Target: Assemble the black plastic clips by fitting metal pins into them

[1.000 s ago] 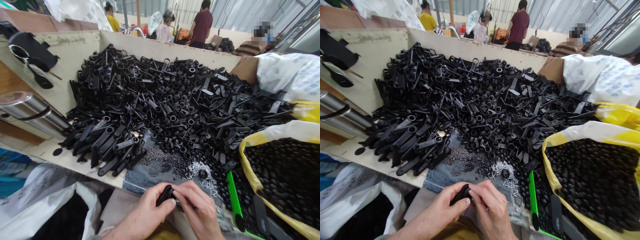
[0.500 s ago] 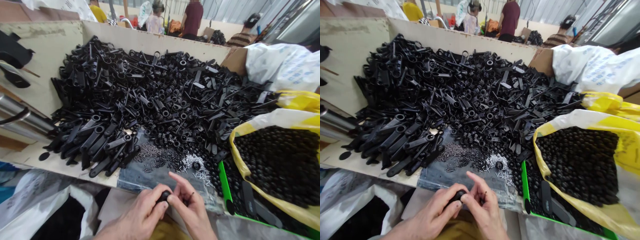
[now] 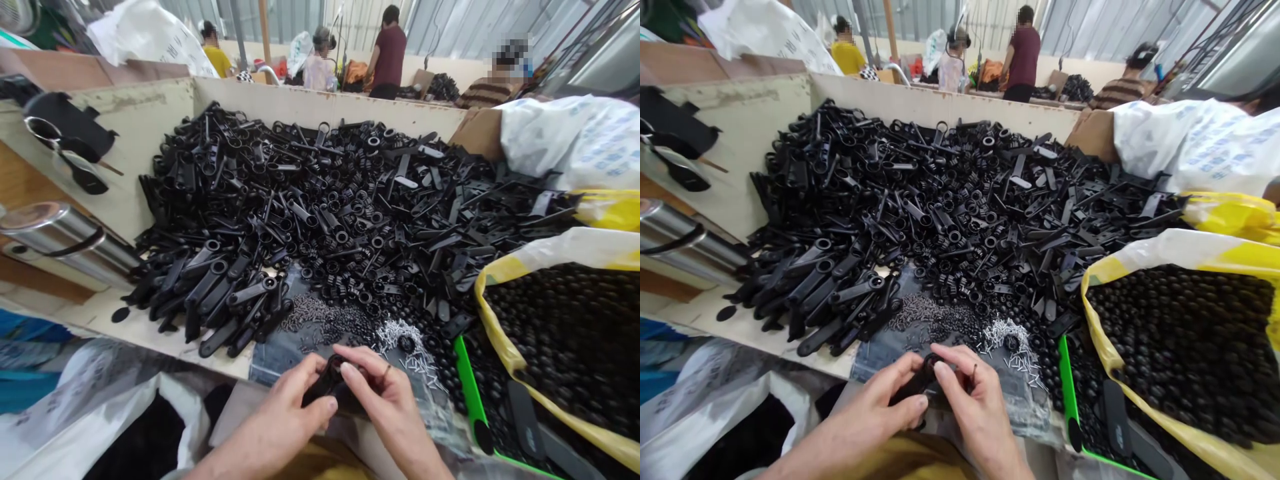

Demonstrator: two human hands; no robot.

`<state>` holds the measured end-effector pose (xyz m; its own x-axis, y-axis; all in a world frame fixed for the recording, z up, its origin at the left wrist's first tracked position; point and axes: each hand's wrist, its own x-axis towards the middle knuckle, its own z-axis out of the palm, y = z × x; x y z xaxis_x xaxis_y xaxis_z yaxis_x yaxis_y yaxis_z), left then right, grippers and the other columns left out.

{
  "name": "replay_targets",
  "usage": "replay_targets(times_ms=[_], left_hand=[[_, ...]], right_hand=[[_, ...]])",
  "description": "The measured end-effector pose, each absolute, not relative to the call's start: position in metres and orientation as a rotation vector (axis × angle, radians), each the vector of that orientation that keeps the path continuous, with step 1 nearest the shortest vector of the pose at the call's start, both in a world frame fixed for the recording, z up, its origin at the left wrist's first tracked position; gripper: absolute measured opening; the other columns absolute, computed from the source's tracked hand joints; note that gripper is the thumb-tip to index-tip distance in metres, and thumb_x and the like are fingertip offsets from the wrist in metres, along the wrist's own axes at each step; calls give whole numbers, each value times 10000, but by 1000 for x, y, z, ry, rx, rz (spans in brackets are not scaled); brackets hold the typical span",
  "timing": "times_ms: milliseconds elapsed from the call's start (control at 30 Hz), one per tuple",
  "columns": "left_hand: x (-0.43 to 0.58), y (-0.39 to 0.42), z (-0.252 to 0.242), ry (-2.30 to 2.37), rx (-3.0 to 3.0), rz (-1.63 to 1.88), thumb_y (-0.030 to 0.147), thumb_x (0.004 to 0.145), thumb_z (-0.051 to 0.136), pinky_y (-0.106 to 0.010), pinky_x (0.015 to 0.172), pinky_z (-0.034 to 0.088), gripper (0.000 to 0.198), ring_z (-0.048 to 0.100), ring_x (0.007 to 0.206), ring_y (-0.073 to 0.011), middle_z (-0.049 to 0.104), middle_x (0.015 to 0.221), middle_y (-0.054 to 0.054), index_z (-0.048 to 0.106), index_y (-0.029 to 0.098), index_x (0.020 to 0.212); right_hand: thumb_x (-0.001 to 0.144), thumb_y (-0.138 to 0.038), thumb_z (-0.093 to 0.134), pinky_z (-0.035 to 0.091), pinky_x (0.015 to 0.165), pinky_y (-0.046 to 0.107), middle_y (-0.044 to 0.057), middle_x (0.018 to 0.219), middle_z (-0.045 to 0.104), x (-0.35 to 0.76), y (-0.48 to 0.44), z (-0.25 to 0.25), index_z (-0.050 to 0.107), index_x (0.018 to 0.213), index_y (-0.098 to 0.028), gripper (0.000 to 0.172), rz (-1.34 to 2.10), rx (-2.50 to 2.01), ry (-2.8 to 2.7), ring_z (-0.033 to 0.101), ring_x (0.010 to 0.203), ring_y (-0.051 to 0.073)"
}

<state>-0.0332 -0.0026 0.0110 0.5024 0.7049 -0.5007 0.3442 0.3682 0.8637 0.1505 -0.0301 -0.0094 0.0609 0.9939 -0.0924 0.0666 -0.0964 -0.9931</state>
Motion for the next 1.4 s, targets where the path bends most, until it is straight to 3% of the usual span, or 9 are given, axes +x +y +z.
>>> replay_targets(times_ms=[100, 333, 400, 567, 867, 1133, 1233, 1300, 1400], left_hand=[[-32, -1, 17, 941, 953, 277, 355, 853, 614, -255, 572, 442, 449, 536, 533, -98, 597, 734, 61, 504, 183, 1253], [-34, -7, 22, 923, 738, 317, 561, 804, 702, -246, 536, 292, 891, 435, 486, -68, 629, 726, 40, 325, 103, 1468], [-36, -9, 18, 916, 697, 345, 581, 801, 718, -252, 553, 271, 960, 415, 488, -67, 633, 716, 38, 286, 83, 1499], [-39, -10, 19, 879, 668, 358, 508, 855, 727, -248, 594, 251, 723, 374, 498, -50, 630, 697, 43, 454, 101, 1388], [-44, -10, 16, 712, 620, 318, 435, 924, 667, -246, 517, 172, 477, 367, 429, -36, 707, 739, -25, 517, 129, 1258], [-44, -16, 13, 724, 647, 306, 451, 922, 658, -244, 495, 156, 454, 341, 424, -36, 686, 721, -7, 549, 140, 1233], [-51, -21, 7, 770, 733, 268, 484, 949, 617, -224, 505, 212, 469, 344, 468, -57, 620, 699, 34, 557, 162, 1285], [-59, -22, 2, 916, 880, 297, 487, 939, 633, -218, 538, 302, 445, 431, 545, -88, 621, 747, 30, 585, 190, 1267], [-69, -18, -4, 1291, 1251, 459, 432, 923, 661, -249, 643, 417, 223, 570, 716, -157, 659, 806, 5, 661, 214, 971]], right_hand=[[994, -400, 662, 545, 780, 267, 58, 1038, 721, 151, -25, -3, 822, 1145, -298, 242, 1120, -1295, -1338, 684, 942, 197], [1028, -340, 604, 552, 808, 285, 48, 1005, 720, 151, -23, -4, 794, 1198, -280, 262, 1210, -1246, -1396, 698, 910, 186], [1013, -347, 624, 541, 747, 278, 43, 991, 711, 152, -24, -6, 786, 1214, -279, 266, 1221, -1270, -1413, 669, 831, 173], [979, -315, 676, 473, 643, 258, 20, 981, 681, 156, -26, -7, 761, 1263, -305, 297, 1204, -1296, -1491, 536, 674, 128], [1039, -306, 595, 517, 838, 326, 49, 1073, 675, 165, -29, 3, 698, 1366, -307, 343, 1269, -1244, -1653, 648, 958, 189], [1023, -304, 612, 542, 760, 308, 47, 1051, 689, 163, -33, 4, 716, 1342, -314, 336, 1243, -1279, -1671, 656, 872, 180], [989, -302, 657, 518, 618, 256, 28, 1028, 681, 164, -42, 2, 712, 1338, -324, 353, 1208, -1335, -1656, 596, 695, 139], [987, -297, 661, 509, 583, 242, 17, 1008, 680, 169, -48, -1, 692, 1346, -319, 361, 1114, -1370, -1651, 569, 640, 126], [1036, -266, 593, 540, 667, 254, 28, 1010, 682, 181, -53, -7, 694, 1248, -286, 236, 861, -1410, -1654, 645, 755, 152]])
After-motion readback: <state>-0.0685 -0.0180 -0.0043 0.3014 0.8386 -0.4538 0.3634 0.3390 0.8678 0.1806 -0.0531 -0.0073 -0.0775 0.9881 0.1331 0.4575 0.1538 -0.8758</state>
